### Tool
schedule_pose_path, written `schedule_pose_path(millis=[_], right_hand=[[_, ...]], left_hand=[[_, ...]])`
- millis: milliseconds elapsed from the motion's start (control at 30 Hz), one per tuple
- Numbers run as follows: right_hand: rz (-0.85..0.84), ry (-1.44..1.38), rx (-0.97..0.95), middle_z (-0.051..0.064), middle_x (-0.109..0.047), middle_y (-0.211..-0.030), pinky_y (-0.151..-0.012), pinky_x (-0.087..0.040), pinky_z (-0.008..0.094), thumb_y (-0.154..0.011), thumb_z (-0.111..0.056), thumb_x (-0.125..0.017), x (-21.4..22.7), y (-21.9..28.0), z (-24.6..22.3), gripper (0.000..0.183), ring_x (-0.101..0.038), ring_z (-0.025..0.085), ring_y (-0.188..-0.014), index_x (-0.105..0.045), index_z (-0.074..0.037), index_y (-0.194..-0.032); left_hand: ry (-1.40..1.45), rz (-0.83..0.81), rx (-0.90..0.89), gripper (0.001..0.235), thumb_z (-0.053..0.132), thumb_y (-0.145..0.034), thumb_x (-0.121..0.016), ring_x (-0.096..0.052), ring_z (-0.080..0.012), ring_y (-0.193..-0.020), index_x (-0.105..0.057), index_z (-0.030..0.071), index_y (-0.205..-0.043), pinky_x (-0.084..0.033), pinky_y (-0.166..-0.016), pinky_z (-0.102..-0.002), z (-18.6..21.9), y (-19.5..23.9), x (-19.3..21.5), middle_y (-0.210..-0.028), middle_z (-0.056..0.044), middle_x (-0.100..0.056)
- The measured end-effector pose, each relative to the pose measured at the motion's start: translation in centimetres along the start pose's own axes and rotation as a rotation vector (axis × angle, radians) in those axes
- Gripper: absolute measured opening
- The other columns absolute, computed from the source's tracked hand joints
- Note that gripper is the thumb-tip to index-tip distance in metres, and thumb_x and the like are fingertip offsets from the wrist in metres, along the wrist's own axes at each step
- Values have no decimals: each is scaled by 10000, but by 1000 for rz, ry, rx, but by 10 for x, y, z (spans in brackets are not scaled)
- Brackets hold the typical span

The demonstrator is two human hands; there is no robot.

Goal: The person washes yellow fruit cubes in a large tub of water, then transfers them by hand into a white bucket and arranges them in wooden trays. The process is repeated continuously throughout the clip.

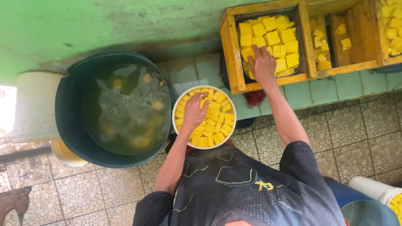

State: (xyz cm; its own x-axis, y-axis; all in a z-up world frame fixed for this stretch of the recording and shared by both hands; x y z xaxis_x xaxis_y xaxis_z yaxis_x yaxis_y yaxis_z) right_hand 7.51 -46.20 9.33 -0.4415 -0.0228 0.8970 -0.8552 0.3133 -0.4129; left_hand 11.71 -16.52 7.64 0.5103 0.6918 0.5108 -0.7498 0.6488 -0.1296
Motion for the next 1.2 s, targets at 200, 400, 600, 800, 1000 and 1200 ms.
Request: schedule_pose_path(millis=[200, 400, 600, 800, 1000, 1200], right_hand=[[23, 25, 148, 108, -592, -1147, -879, -475, 503, -941, -145, -749, 2, -2, -16, 273, -570, 342, -1066, -689, -95, -1202], [54, 34, 83, 147, -604, -1034, -825, -481, 500, -948, -114, -703, -19, -2, -1, 133, -606, 372, -987, -692, -89, -1078], [-105, -77, -49, 239, -687, -1080, -782, -516, 530, -903, -93, -664, -35, -19, -4, 260, -644, 436, -964, -698, 12, -1139], [100, -734, -258, 143, -689, -1038, -824, -576, 361, -1126, -112, -600, -36, -9, -93, 151, -690, 242, -931, -660, 16, -1177], [-550, -985, -327, 117, -738, -1070, -771, -521, 337, -991, -196, -726, -255, 26, -308, 298, -667, 190, -875, -701, -61, -1256], [-554, -320, 43, 202, -575, -1367, -1004, -500, 533, -949, -277, -781, -442, 37, -364, 562, -552, 417, -1254, -564, -92, -1433]], left_hand=[[24, 15, 67, 276, 151, -939, -661, -652, -384, -1098, -678, 54, -1197, -514, -941, -459, -28, 16, 9, -1150, -169, -703], [49, 100, 85, 256, 140, -941, -676, -680, -359, -1098, -687, 52, -1181, -536, -939, -426, -60, 41, 28, -1152, -158, -720], [119, 270, 322, 257, 140, -943, -681, -732, -294, -1018, -691, 61, -1188, -566, -895, -392, -151, 99, 77, -1098, -132, -751], [-56, 503, 650, 216, 140, -947, -699, -755, -275, -974, -711, 72, -1152, -579, -866, -386, -288, 204, 142, -1042, -123, -771], [-32, 579, 939, 428, 248, -898, -744, -720, -330, -1059, -645, 48, -1264, -565, -919, -427, -429, 240, 155, -1136, -175, -747], [-81, 376, 806, 665, 271, -937, -731, -498, -422, -1376, -469, 68, -1514, -446, -1125, -487, -558, 159, 152, -1489, -227, -520]])
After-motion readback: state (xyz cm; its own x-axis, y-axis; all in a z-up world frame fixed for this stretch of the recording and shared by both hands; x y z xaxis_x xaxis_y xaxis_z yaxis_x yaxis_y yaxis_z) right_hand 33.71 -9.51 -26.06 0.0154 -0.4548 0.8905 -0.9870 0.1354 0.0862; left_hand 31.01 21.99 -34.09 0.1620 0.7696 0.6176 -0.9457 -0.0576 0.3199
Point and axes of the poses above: each hand's wrist, its own y-axis away from the middle knuckle, its own x-axis out of the back of the hand, z = x × y, the point moved 8 cm from there along -y, towards the middle knuckle
